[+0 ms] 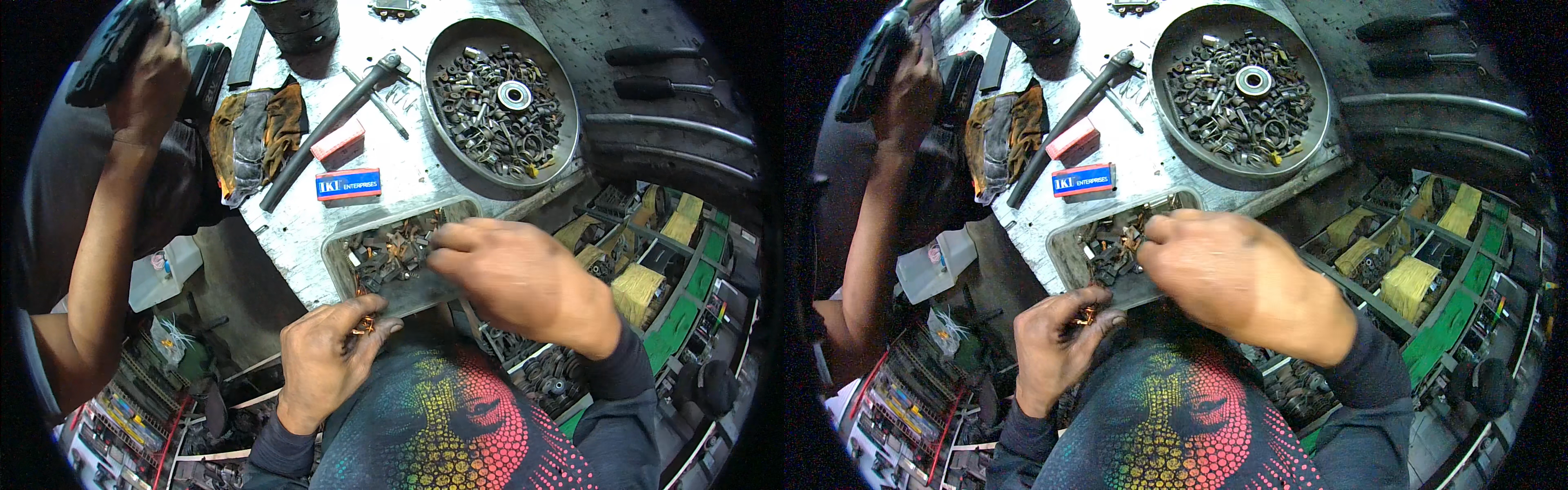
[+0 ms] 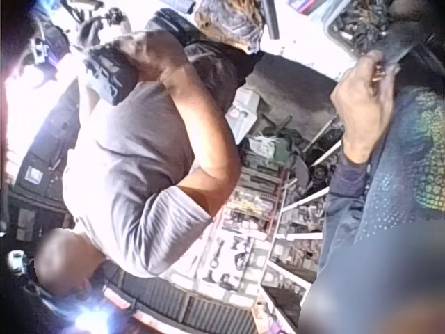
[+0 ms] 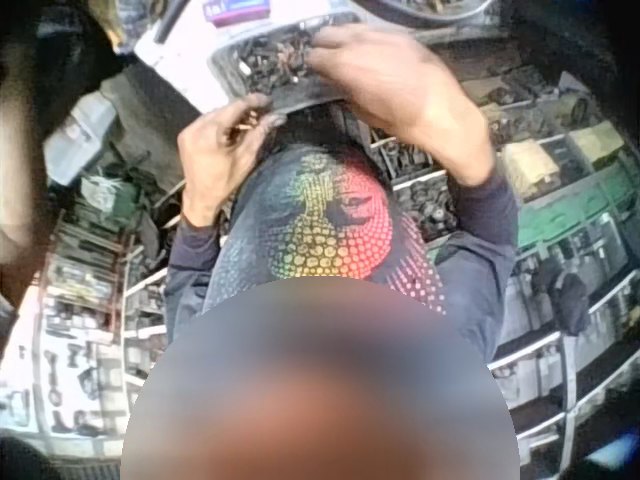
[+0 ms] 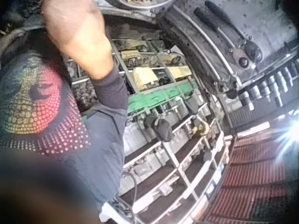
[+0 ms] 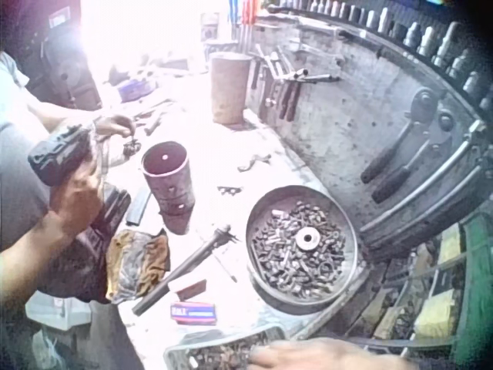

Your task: The person assembles small electrical components on a workbench. They use pliers to adjust parts, apply grease with a brush, and insert a copper wire into a cylindrical housing. The person also handles a spool of wire and various small metal pieces.

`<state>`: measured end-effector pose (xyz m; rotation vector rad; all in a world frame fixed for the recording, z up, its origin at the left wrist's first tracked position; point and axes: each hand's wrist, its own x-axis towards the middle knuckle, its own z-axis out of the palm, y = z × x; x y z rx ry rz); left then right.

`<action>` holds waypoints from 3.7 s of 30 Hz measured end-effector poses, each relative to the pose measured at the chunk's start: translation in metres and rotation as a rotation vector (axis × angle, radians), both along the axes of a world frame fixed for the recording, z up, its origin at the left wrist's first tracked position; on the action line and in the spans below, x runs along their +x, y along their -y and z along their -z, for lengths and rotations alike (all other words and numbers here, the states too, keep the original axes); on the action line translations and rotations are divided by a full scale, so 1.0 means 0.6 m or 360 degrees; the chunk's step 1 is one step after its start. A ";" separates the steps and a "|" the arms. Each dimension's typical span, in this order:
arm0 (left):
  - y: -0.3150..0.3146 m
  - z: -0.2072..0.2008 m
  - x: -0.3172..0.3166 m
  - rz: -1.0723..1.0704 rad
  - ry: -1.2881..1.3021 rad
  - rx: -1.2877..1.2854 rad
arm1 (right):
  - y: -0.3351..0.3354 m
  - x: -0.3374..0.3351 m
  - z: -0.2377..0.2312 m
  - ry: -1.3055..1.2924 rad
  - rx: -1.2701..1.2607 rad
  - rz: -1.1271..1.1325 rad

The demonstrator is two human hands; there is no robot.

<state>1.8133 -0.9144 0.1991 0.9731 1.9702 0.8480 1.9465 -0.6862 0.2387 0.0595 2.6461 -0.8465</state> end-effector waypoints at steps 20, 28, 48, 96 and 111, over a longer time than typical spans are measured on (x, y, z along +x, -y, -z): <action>-0.002 -0.046 -0.004 -0.0341 0.0330 0.0260 | 0.046 -0.016 -0.008 0.0028 -0.0175 0.0821; -0.059 -0.031 0.001 0.0211 -0.0197 0.0425 | 0.055 0.056 0.007 -0.0472 -0.0444 0.0871; -0.056 -0.086 0.007 0.0414 0.0249 0.0281 | 0.092 0.117 -0.006 -0.0678 -0.0472 0.0818; -0.035 -0.102 -0.043 0.0820 0.1286 -0.0408 | 0.101 0.139 -0.039 -0.0623 -0.0899 0.0385; -0.042 -0.123 -0.038 0.0942 0.1397 -0.0417 | 0.106 0.169 -0.052 -0.0447 -0.1353 0.0614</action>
